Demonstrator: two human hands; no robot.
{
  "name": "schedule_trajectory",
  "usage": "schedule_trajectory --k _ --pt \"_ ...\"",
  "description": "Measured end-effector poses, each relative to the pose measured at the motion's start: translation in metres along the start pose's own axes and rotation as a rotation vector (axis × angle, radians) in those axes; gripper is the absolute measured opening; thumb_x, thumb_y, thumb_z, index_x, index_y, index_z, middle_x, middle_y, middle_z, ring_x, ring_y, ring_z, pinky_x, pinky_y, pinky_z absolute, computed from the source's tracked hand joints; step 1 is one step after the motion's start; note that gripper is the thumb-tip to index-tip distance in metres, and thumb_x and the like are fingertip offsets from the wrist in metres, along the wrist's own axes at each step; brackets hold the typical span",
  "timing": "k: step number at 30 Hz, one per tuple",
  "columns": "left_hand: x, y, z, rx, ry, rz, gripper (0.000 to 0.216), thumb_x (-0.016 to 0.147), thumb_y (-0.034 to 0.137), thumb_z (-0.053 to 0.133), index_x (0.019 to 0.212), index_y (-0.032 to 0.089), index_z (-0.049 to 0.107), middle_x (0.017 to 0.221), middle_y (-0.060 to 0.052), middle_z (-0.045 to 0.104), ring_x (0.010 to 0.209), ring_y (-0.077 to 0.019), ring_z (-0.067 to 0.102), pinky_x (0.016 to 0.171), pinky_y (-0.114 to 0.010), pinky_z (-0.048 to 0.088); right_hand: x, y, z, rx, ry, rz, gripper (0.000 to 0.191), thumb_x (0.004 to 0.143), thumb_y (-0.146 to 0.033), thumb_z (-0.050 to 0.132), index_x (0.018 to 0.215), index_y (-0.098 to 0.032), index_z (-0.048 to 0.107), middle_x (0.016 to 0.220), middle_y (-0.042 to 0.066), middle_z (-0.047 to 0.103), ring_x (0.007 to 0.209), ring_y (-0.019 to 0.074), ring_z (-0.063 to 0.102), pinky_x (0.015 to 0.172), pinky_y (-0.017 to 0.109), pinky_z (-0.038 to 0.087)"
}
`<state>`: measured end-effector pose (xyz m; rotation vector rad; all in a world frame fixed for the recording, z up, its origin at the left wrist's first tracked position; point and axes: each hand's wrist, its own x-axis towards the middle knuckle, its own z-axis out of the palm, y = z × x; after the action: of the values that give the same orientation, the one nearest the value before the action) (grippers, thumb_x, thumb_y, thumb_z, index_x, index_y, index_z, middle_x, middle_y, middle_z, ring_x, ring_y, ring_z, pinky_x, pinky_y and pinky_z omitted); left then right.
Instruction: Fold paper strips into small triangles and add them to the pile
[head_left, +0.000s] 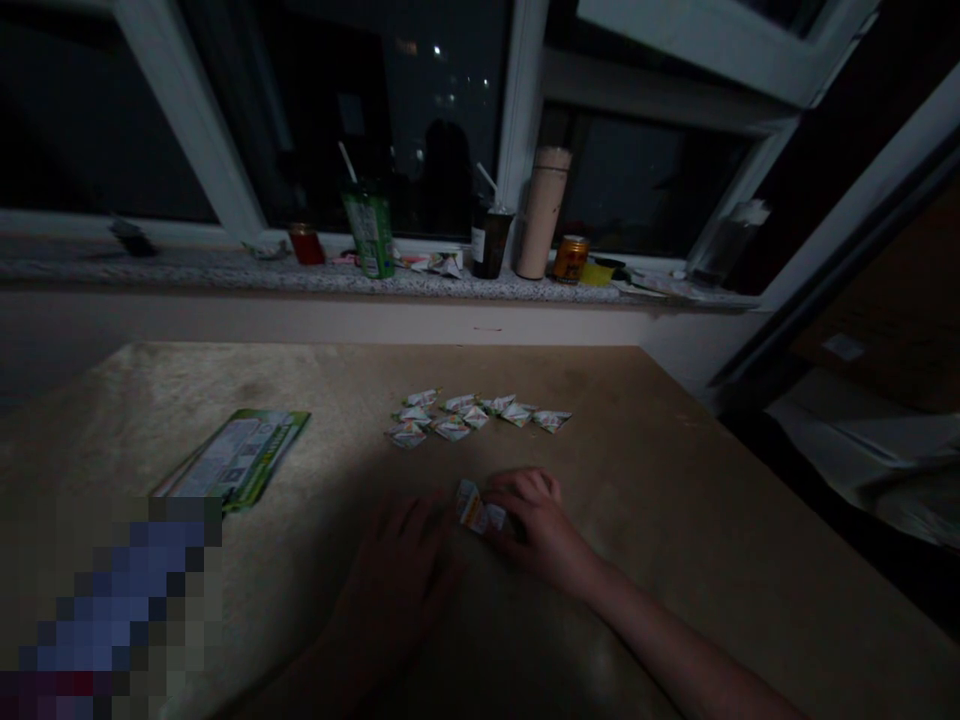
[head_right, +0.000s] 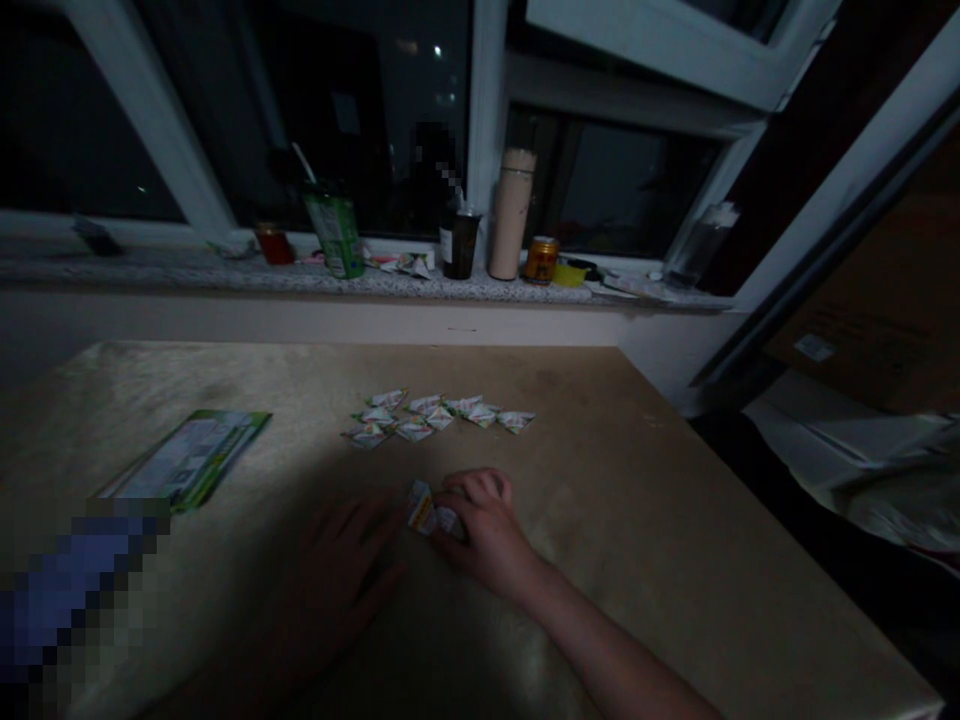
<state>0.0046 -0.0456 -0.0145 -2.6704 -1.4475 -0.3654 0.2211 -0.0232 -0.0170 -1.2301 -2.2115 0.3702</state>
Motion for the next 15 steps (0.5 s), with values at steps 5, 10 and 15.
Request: schedule_trajectory --k 5,10,15 --pt "0.006 0.001 -0.002 -0.137 -0.095 -0.108 0.04 0.09 0.032 0.046 0.129 0.024 0.052 0.11 -0.009 0.061 0.101 -0.0276 0.053 0.089 -0.048 0.036 0.0 -0.001 0.0 0.065 -0.014 -0.026 0.031 0.081 -0.023 0.065 0.111 -0.026 0.059 0.104 0.001 0.064 0.102 0.0179 0.054 0.099 0.039 0.022" --pt "0.008 -0.005 0.008 -0.323 -0.053 -0.123 0.042 0.091 0.029 0.045 0.132 0.022 0.046 0.115 -0.007 0.061 0.105 -0.026 0.054 0.092 -0.045 0.036 0.001 0.0 0.001 0.082 -0.01 -0.017 0.029 0.079 -0.025 0.067 0.107 -0.026 0.06 0.1 0.001 0.066 0.099 0.0179 0.056 0.098 0.039 0.023" --pt "0.007 -0.004 0.007 -0.456 -0.031 -0.126 0.05 0.091 0.025 0.044 0.139 0.022 0.033 0.11 -0.005 0.063 0.097 -0.0222 0.058 0.092 -0.041 0.037 0.0 0.0 0.005 0.05 0.003 -0.029 0.029 0.079 -0.027 0.068 0.107 -0.025 0.061 0.102 0.002 0.065 0.099 0.0186 0.056 0.096 0.04 0.025"
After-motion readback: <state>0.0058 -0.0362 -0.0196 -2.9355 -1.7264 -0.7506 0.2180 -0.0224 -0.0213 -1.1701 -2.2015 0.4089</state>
